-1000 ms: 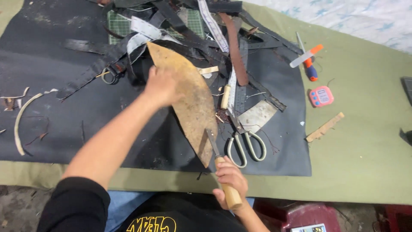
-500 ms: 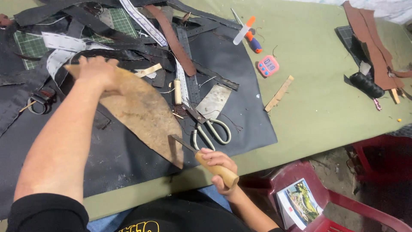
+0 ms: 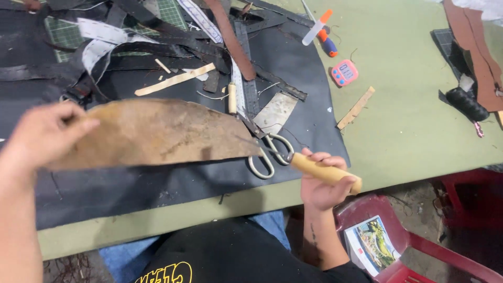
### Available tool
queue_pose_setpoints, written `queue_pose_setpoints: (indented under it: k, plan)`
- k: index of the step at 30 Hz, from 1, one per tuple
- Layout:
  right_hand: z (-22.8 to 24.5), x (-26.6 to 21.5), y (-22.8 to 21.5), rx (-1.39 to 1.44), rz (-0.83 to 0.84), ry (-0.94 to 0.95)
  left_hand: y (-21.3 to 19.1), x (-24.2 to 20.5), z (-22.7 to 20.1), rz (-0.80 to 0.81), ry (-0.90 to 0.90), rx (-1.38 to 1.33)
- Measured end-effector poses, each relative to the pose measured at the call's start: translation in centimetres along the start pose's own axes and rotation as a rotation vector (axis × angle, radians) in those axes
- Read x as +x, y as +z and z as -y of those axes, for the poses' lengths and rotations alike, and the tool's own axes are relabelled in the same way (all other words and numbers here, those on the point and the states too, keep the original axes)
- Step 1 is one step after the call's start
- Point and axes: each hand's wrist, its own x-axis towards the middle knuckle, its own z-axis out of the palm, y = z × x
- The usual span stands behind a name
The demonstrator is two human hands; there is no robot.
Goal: The person is using a metal file to scrape and thin the surface of a piece of leather on a workshop table.
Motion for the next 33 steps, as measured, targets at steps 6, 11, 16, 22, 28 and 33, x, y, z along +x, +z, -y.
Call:
queue_pose_setpoints:
  k: [6, 11, 16, 22, 28, 33]
  plan:
    - [-2.0, -0.5, 1.4, -0.063, -0.062, 0.040, 9.7, -10.7, 4.6, -0.120, -0.181, -0.646]
    - [-7.2, -1.4, 2.5, -0.279, 0.032, -0.105, 19.6, -15.5, 4.5, -0.370, -0.436, -1.159]
    - [-8.6, -1.6, 7.1, -0.258, 0.165, -0.237, 23.6, -17.5, -1.5, -0.531, -0.459, -1.268]
    - [-9.3, -2.6, 9.5, -0.329, 0.320, -0.226, 20.2, -17.8, -13.8, 0.222, -0.544, -1.383]
    - [-9.3, -5.3, 8.1, -0.482, 0.522, -0.191, 22.7, -18.2, -12.0, 0.612, 0.119, -0.883]
    - [-8.5, -7.0, 7.5, -0.551, 0.611, -0.146, 22.6, -17.0, -10.6, -0.060, 0.476, -0.368]
